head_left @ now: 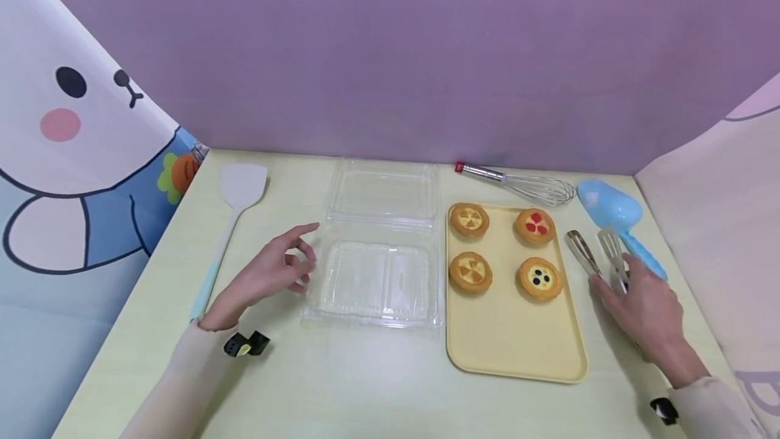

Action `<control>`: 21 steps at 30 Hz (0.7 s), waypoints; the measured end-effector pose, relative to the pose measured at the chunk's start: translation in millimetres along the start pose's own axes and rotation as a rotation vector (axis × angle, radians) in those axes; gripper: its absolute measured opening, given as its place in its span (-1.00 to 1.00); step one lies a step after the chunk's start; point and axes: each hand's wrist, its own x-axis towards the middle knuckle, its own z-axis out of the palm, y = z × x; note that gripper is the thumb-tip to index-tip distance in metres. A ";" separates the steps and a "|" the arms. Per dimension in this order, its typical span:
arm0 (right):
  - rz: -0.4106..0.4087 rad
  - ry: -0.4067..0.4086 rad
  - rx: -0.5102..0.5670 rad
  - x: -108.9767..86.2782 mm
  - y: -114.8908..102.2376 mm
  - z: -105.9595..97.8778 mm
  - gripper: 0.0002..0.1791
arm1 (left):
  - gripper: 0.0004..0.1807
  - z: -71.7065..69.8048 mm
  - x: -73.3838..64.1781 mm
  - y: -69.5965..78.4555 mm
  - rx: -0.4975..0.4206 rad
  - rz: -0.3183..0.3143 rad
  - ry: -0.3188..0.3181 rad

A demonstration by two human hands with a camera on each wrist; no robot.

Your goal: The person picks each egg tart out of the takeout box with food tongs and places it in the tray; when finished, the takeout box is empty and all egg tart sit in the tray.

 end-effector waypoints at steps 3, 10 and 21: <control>0.003 -0.005 -0.023 -0.4 -0.6 -2.0 -0.01 | -0.24 0.1 0.2 0.4 0.002 0.006 0.002; -0.027 0.065 -0.037 -5.7 -16.4 -11.4 -0.01 | -0.22 -0.7 -0.6 -0.6 0.018 0.001 -0.002; -0.304 0.194 0.102 -17.3 -91.8 -25.4 -0.30 | -0.20 14.9 -5.2 9.2 0.319 0.232 0.284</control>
